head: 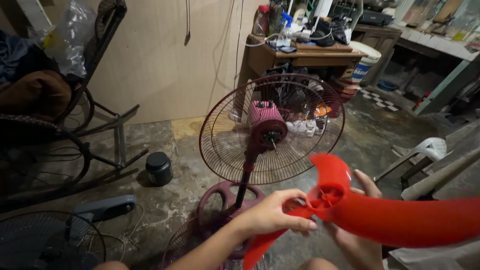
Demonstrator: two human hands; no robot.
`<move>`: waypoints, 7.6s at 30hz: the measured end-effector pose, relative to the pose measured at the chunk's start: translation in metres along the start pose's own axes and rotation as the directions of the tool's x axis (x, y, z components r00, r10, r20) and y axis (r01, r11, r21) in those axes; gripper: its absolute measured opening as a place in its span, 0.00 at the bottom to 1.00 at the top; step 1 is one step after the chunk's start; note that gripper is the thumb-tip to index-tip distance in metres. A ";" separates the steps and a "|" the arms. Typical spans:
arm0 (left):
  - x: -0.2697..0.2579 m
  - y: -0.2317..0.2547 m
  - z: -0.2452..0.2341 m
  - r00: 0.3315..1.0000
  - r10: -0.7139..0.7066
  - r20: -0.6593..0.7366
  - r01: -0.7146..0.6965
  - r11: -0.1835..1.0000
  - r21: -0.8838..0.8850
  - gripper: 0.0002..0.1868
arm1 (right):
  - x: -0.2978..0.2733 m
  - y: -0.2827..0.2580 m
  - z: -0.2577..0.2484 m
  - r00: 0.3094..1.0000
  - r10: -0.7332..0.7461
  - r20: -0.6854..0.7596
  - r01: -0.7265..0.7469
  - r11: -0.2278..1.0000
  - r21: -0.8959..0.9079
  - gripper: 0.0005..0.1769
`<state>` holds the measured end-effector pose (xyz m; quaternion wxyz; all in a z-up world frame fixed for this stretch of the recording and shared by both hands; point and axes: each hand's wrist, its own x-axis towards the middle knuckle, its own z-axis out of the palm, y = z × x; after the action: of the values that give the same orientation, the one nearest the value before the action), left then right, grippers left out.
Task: The person disassembles a standing electric fan by removing the front grille, fan blades, and rear grille. They then reassemble the fan by reinstalling the blades and grilles in sequence.
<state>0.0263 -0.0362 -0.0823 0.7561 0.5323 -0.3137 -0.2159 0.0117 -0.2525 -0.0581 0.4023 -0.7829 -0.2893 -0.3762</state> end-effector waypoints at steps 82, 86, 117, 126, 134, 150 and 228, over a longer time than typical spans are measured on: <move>0.125 -0.043 -0.160 0.662 -0.295 -0.689 0.312 0.944 -0.104 0.07 | -0.086 0.083 0.100 0.813 0.563 -0.152 -0.547 0.826 0.135 0.45; 0.125 -0.040 -0.158 0.636 -0.350 -0.688 0.366 0.921 -0.131 0.09 | -0.078 0.079 0.095 0.828 0.549 -0.113 -0.533 0.834 0.143 0.45; 0.110 -0.103 -0.197 0.949 -0.156 -0.273 0.004 0.874 -0.486 0.10 | 0.010 0.094 0.043 0.823 0.518 0.233 -0.537 0.576 0.617 0.42; 0.108 -0.101 -0.191 0.969 -0.079 -0.236 -0.054 0.859 -0.509 0.11 | 0.061 0.057 0.083 0.868 0.475 0.142 -0.496 0.822 0.280 0.34; 0.068 -0.062 -0.163 0.978 0.044 -0.206 -0.147 0.843 -0.517 0.19 | 0.069 0.025 0.102 0.787 0.593 0.170 -0.608 0.792 0.052 0.33; -0.047 0.001 -0.160 0.878 -0.116 -0.465 0.074 0.991 -0.107 0.18 | 0.005 0.026 0.040 0.810 0.579 0.095 -0.323 0.304 0.896 0.31; -0.019 -0.030 -0.319 0.815 0.156 -0.559 -0.005 0.965 0.262 0.35 | 0.054 0.060 0.180 0.915 0.344 -0.212 -0.350 0.937 0.006 0.30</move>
<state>0.2382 0.1796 -0.1910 0.7512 0.6488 -0.1181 0.0282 0.1504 -0.1219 -0.1095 0.4782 -0.7840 -0.0957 -0.3840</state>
